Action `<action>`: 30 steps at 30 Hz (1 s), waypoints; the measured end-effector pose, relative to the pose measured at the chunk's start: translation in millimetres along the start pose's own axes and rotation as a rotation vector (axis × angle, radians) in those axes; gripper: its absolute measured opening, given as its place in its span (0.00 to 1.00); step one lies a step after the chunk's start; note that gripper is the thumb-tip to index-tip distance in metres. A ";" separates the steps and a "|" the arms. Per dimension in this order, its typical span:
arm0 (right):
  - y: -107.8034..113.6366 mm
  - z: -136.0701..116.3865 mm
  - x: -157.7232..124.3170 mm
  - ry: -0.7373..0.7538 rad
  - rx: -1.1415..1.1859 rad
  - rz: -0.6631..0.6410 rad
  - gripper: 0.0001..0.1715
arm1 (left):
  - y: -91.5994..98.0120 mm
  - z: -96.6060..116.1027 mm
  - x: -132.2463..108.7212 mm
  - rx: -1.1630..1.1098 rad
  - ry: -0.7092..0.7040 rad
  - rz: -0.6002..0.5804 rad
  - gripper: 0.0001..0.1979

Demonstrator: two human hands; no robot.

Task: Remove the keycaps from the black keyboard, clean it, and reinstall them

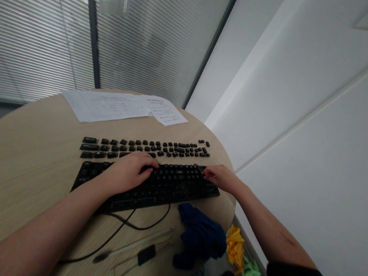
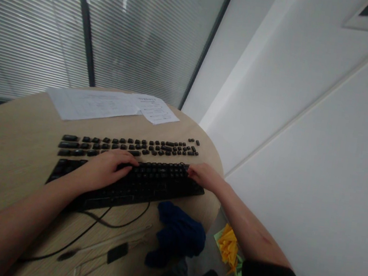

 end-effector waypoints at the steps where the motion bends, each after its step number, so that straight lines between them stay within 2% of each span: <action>1: -0.4 -0.2 0.4 0.006 -0.005 -0.013 0.05 | -0.4 0.6 0.1 -0.001 -0.004 -0.003 0.16; 17: 1.6 -12.4 0.3 0.018 -0.160 -0.134 0.08 | -0.9 1.2 1.2 0.002 0.008 -0.003 0.16; 21: 1.8 -16.6 0.1 0.030 -0.202 -0.119 0.08 | -0.9 0.7 1.8 -0.005 0.015 -0.005 0.16; 27: 0.7 -9.1 -1.7 0.007 -0.086 -0.085 0.08 | -0.7 0.0 1.4 -0.015 0.025 -0.001 0.16; 30: -0.6 -7.3 -2.7 0.001 -0.109 -0.098 0.08 | -1.1 0.6 1.5 -0.004 0.020 -0.007 0.16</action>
Point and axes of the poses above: each hand's wrist, its own x-axis towards the middle knuckle, its own y-axis out of the back of the hand, z = x × y, the point moved 10 cm from there along x, towards the middle knuckle, and after that the axes turned 8 degrees about z, right-handed, at the moved point
